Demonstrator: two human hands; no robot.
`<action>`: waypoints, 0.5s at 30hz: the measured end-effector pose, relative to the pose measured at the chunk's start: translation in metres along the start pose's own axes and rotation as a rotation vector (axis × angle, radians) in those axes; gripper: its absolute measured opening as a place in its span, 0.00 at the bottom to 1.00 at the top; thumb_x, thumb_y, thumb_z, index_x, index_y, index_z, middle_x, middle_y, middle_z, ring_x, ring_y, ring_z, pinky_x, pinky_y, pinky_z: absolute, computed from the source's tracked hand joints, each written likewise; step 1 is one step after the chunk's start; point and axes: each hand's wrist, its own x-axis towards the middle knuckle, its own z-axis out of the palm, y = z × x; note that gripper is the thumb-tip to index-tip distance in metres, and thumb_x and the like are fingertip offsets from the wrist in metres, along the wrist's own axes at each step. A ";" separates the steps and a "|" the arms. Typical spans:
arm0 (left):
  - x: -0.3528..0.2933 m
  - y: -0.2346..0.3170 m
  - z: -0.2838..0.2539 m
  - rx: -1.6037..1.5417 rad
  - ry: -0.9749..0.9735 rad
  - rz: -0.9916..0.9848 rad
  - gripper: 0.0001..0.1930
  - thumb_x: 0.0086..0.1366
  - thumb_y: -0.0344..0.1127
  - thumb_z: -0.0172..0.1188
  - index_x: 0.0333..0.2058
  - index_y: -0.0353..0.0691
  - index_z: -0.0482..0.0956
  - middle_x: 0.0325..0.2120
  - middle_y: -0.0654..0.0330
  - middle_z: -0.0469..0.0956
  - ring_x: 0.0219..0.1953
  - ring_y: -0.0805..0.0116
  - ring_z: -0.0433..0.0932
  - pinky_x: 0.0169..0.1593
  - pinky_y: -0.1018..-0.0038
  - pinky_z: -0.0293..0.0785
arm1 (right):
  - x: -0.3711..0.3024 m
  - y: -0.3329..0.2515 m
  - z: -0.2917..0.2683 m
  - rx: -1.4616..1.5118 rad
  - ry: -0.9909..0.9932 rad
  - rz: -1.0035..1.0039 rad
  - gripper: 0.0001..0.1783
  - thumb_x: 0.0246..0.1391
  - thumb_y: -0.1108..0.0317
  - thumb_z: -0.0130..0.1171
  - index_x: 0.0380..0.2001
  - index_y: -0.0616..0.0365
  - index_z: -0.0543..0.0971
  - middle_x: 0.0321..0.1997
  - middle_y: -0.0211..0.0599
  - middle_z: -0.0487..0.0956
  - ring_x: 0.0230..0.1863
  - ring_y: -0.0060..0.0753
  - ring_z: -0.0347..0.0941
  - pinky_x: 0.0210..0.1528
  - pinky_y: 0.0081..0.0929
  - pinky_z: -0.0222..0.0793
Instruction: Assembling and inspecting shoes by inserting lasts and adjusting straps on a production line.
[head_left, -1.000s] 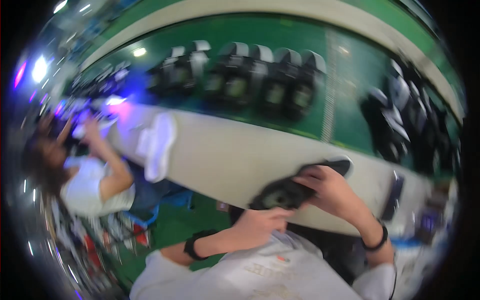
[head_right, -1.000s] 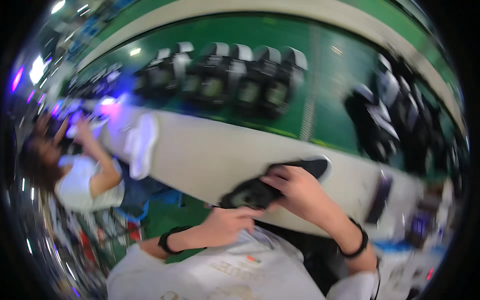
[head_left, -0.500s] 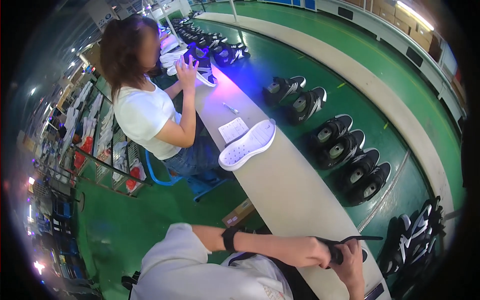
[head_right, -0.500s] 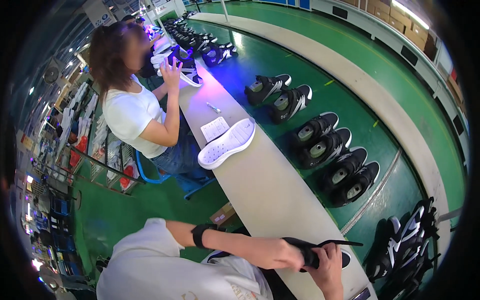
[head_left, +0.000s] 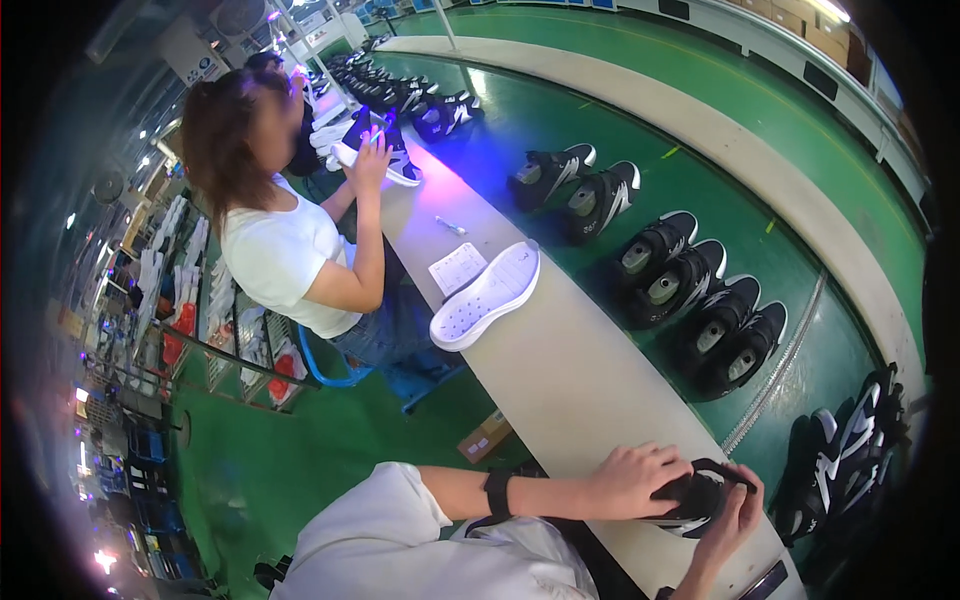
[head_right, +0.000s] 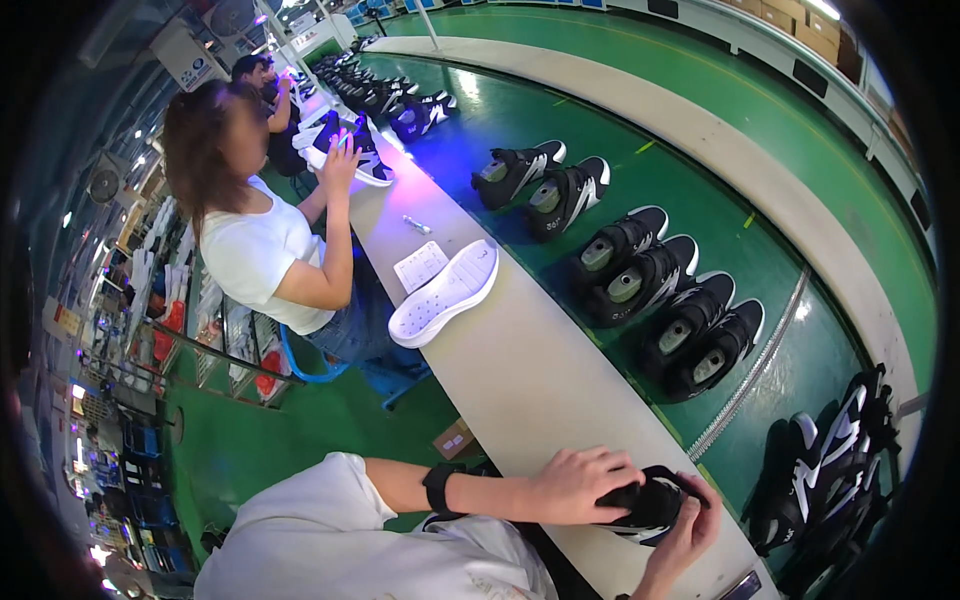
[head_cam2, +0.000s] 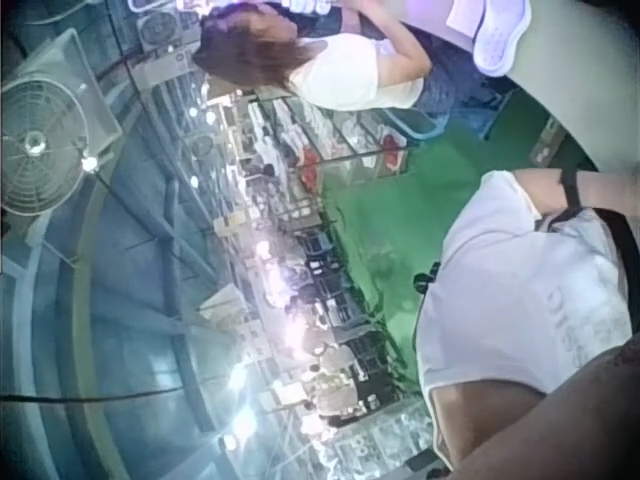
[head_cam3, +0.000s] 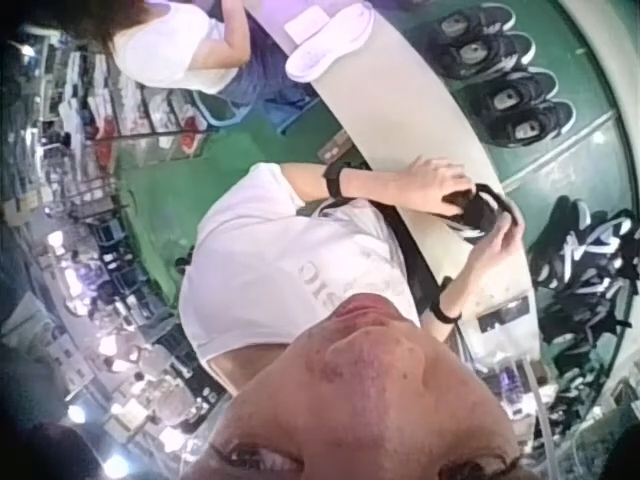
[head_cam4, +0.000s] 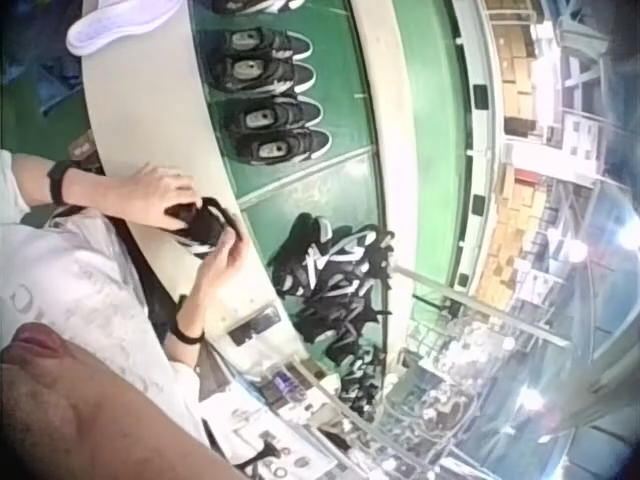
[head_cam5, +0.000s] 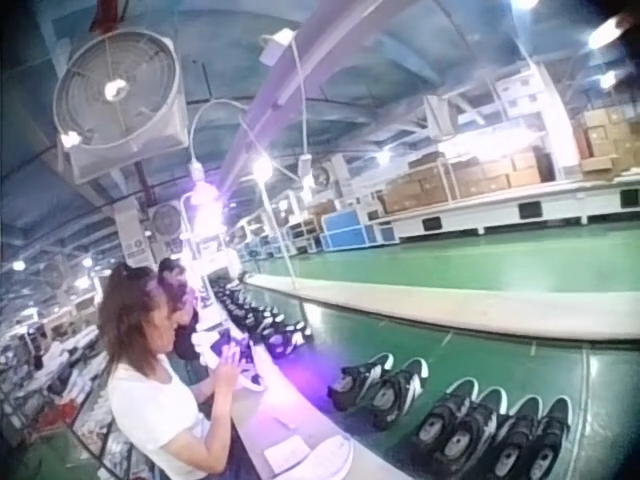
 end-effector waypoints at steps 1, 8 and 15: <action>0.004 -0.001 -0.003 0.010 -0.005 -0.009 0.22 0.55 0.45 0.67 0.47 0.49 0.74 0.40 0.63 0.75 0.43 0.59 0.78 0.38 0.60 0.77 | -0.003 -0.008 0.011 -0.075 0.006 -0.096 0.12 0.64 0.70 0.49 0.42 0.68 0.77 0.44 0.42 0.79 0.49 0.35 0.74 0.57 0.31 0.67; 0.027 -0.041 0.038 -0.211 -0.114 -0.279 0.27 0.63 0.52 0.59 0.49 0.34 0.69 0.45 0.40 0.75 0.45 0.37 0.76 0.46 0.52 0.72 | -0.009 0.010 0.035 -0.174 -0.046 -0.086 0.08 0.64 0.74 0.47 0.34 0.66 0.75 0.36 0.34 0.76 0.42 0.26 0.71 0.50 0.24 0.64; 0.045 -0.067 0.017 -0.933 -0.199 -0.540 0.14 0.69 0.40 0.57 0.45 0.36 0.72 0.34 0.60 0.79 0.33 0.70 0.77 0.39 0.72 0.74 | 0.014 0.017 0.048 -0.538 -0.408 -0.524 0.19 0.44 0.76 0.62 0.43 0.61 0.79 0.49 0.47 0.78 0.53 0.50 0.74 0.56 0.43 0.71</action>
